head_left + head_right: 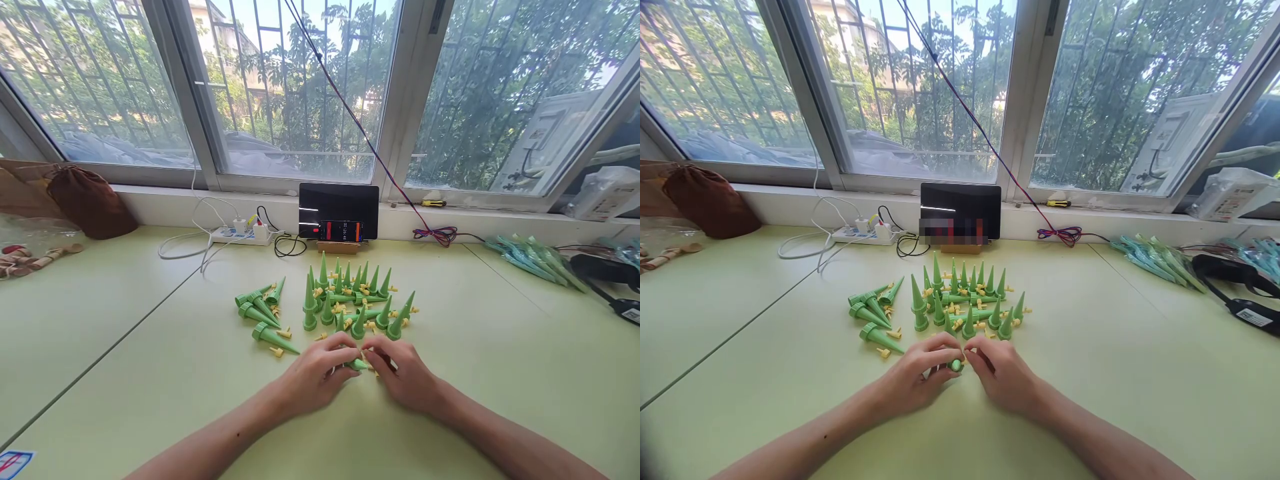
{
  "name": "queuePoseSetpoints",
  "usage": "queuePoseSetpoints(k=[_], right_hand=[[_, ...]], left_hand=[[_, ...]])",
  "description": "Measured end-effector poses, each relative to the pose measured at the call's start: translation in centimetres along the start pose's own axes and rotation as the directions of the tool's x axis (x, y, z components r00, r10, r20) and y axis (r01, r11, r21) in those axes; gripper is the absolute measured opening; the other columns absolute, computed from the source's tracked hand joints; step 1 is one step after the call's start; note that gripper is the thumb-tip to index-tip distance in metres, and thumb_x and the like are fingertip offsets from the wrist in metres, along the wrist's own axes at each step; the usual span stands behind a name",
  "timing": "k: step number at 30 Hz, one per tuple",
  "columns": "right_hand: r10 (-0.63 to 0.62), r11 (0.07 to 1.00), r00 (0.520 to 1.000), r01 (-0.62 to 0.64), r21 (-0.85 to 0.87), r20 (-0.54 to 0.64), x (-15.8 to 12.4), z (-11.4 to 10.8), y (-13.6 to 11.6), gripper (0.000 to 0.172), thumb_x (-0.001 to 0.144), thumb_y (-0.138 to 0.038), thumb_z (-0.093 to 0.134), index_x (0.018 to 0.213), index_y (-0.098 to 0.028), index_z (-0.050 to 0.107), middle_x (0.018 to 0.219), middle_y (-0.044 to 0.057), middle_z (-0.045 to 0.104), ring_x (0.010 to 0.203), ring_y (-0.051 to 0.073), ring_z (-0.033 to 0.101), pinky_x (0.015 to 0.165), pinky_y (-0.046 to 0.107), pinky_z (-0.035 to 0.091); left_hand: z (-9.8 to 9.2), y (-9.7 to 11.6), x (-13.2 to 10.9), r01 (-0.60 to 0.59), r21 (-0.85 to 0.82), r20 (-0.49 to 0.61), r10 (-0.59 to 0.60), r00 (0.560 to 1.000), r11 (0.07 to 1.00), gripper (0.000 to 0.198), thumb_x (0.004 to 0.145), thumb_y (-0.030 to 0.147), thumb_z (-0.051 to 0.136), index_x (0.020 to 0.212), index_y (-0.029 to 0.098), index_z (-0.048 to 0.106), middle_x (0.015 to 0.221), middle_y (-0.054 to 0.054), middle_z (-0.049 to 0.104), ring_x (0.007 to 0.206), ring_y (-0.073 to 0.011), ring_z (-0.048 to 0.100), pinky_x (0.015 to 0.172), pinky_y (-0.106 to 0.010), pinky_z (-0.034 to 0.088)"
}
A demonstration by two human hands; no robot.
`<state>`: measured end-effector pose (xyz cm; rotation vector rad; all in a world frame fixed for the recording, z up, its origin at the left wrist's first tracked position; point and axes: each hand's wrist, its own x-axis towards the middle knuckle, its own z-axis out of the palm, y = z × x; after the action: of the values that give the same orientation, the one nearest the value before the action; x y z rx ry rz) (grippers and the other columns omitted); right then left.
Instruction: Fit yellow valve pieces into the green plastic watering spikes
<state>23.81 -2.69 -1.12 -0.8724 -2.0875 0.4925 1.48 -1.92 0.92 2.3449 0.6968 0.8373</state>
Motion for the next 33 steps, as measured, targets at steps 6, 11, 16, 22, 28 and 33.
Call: queuePoseSetpoints(k=[6, 11, 16, 22, 28, 33], right_hand=[[0.023, 1.000, 0.999, -0.022, 0.019, -0.034, 0.07, 0.15, 0.13, 0.016, 0.106, -0.027, 0.046, 0.100, -0.021, 0.059, 0.059, -0.008, 0.048, 0.050, 0.011, 0.040, 0.051, 0.022, 0.037], [0.023, 0.999, 0.996, -0.021, 0.028, -0.081, 0.03, 0.09, 0.18, 0.013, 0.105, -0.027, 0.048, 0.105, -0.021, 0.060, 0.067, -0.004, 0.057, 0.055, 0.012, 0.049, 0.055, 0.022, 0.044], [0.013, 0.999, 0.999, -0.011, 0.048, -0.043, 0.10, -0.12, 0.04, 0.011, 0.102, -0.024, 0.053, 0.110, -0.021, 0.060, 0.076, -0.001, 0.061, 0.061, 0.014, 0.055, 0.059, 0.023, 0.049], [-0.051, 0.999, 0.999, 0.051, 0.001, -0.017, 0.14, -0.02, 0.40, 0.014, 0.104, -0.028, 0.053, 0.113, -0.020, 0.062, 0.083, 0.004, 0.065, 0.067, 0.016, 0.058, 0.060, 0.026, 0.049], [-0.077, 0.997, 0.997, 0.077, -0.024, -0.011, 0.08, 0.09, 0.60, 0.017, 0.107, -0.031, 0.050, 0.109, -0.020, 0.064, 0.084, 0.006, 0.067, 0.072, 0.019, 0.061, 0.065, 0.029, 0.049], [-0.087, 0.996, 0.996, 0.088, -0.030, 0.013, 0.10, 0.08, 0.35, 0.020, 0.108, -0.029, 0.046, 0.105, -0.020, 0.064, 0.082, 0.005, 0.065, 0.071, 0.018, 0.059, 0.065, 0.028, 0.048]], left_hand=[[-0.03, 0.38, 0.16, 0.027, -0.047, -0.033, -0.029, 0.999, 0.999, 0.021, 0.097, 0.014, 0.056, 0.112, 0.018, 0.069, 0.108, -0.011, 0.067, 0.091, -0.0187, 0.063, 0.079, -0.027, 0.050], [-0.33, 0.87, 0.64, 0.153, -0.185, -0.077, -0.170, 0.982, 0.971, 0.012, 0.094, 0.021, 0.062, 0.083, 0.015, 0.065, 0.086, -0.005, 0.060, 0.074, -0.0143, 0.055, 0.062, -0.022, 0.046], [-0.63, 0.83, 0.95, 0.243, -0.323, -0.086, -0.284, 0.955, 0.915, 0.027, 0.092, 0.032, 0.066, 0.071, 0.015, 0.060, 0.074, 0.000, 0.049, 0.068, -0.0132, 0.050, 0.055, -0.022, 0.042], [-0.71, 0.75, 0.95, 0.273, -0.369, -0.058, -0.316, 0.947, 0.888, 0.031, 0.092, 0.041, 0.067, 0.081, 0.013, 0.069, 0.073, -0.001, 0.052, 0.066, -0.0127, 0.049, 0.052, -0.020, 0.041], [-0.49, 0.53, 0.78, 0.270, -0.350, -0.039, -0.302, 0.952, 0.897, 0.032, 0.093, 0.042, 0.065, 0.088, 0.011, 0.073, 0.076, -0.003, 0.056, 0.067, -0.0137, 0.050, 0.055, -0.022, 0.043], [-0.27, 0.19, 0.66, 0.261, -0.316, -0.036, -0.286, 0.958, 0.912, 0.029, 0.093, 0.039, 0.064, 0.080, 0.012, 0.067, 0.075, -0.001, 0.051, 0.067, -0.0135, 0.048, 0.056, -0.023, 0.040]])
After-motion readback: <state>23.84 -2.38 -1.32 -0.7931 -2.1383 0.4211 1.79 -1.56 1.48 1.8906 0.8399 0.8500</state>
